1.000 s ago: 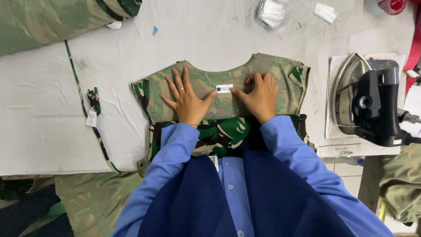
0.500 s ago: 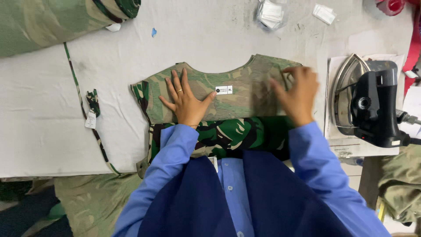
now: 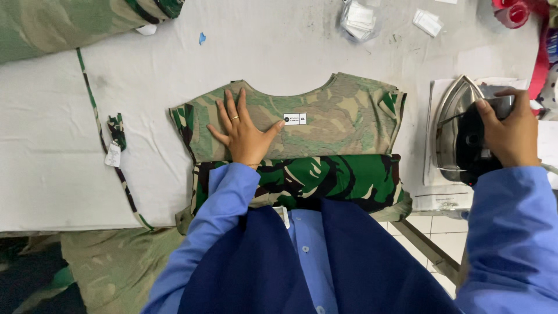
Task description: The person irons a camouflage-patterned shirt laid out on a white work table. They repeatedly pick up small white tags from the table, place them on the shirt's collar area, and press them with a steam iron. The person also folds the shirt's sleeves and smooths the fabric with their hands between ironing passes.
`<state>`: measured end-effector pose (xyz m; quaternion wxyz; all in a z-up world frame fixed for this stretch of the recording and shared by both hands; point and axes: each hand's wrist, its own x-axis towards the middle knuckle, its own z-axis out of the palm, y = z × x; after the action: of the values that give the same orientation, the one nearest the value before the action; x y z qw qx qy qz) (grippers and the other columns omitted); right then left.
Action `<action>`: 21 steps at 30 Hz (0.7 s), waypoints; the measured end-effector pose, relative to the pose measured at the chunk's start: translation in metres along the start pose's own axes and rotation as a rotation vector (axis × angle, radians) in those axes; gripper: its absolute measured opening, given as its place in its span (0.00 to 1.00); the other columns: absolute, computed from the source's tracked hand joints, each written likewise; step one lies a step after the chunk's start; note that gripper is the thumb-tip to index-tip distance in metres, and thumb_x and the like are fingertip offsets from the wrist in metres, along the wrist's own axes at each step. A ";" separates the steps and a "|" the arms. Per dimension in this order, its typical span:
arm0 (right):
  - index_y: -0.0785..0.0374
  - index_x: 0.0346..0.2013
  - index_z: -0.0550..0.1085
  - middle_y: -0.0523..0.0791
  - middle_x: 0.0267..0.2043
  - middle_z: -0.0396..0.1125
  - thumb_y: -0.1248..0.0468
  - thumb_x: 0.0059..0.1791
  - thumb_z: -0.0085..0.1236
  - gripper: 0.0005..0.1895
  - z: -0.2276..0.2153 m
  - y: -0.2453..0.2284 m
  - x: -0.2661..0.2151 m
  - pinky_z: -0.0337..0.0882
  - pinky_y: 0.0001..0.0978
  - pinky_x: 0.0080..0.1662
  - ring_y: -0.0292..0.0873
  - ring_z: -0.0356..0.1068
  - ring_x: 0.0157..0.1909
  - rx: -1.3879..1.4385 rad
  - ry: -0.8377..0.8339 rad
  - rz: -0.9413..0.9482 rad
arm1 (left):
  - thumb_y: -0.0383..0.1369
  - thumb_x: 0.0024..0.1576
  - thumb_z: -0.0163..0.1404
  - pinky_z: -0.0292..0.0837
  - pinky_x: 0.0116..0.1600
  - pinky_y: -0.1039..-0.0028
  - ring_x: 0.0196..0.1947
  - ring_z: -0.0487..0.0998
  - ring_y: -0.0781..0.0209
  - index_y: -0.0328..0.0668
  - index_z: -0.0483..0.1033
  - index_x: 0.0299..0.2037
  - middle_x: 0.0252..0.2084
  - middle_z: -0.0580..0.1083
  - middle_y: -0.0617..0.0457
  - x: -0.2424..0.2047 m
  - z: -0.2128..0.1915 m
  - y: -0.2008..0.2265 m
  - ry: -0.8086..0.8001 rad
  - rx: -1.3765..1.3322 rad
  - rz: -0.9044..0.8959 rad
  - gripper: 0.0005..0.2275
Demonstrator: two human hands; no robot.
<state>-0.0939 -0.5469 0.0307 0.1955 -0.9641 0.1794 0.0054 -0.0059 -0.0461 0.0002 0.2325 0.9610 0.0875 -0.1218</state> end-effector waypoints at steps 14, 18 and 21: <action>0.46 0.52 0.67 0.49 0.32 0.72 0.43 0.45 0.54 0.24 0.038 -0.263 -0.005 0.75 0.48 0.38 0.55 0.75 0.37 -0.262 -0.546 -0.744 | 0.57 0.46 0.58 0.28 0.61 0.30 0.74 0.35 0.45 0.56 0.44 0.72 0.75 0.38 0.49 -0.004 0.001 -0.002 -0.008 0.032 0.035 0.46; 0.43 0.53 0.66 0.43 0.28 0.69 0.40 0.46 0.51 0.24 0.050 -0.256 -0.002 0.75 0.43 0.34 0.51 0.74 0.33 -0.308 -0.492 -0.826 | 0.58 0.47 0.57 0.28 0.62 0.28 0.75 0.33 0.46 0.57 0.43 0.72 0.75 0.37 0.50 -0.001 -0.002 -0.001 -0.039 -0.002 0.022 0.46; 0.45 0.51 0.67 0.44 0.26 0.68 0.39 0.46 0.52 0.25 0.045 -0.263 -0.004 0.74 0.44 0.32 0.53 0.74 0.31 -0.293 -0.471 -0.863 | 0.59 0.47 0.55 0.26 0.62 0.30 0.75 0.34 0.47 0.57 0.44 0.72 0.75 0.37 0.50 -0.003 0.003 -0.004 -0.028 0.044 0.026 0.45</action>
<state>-0.0037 -0.3027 0.0876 0.0781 -0.9403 -0.2865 0.1662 -0.0098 -0.0440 -0.0031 0.2141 0.9651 0.0689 -0.1340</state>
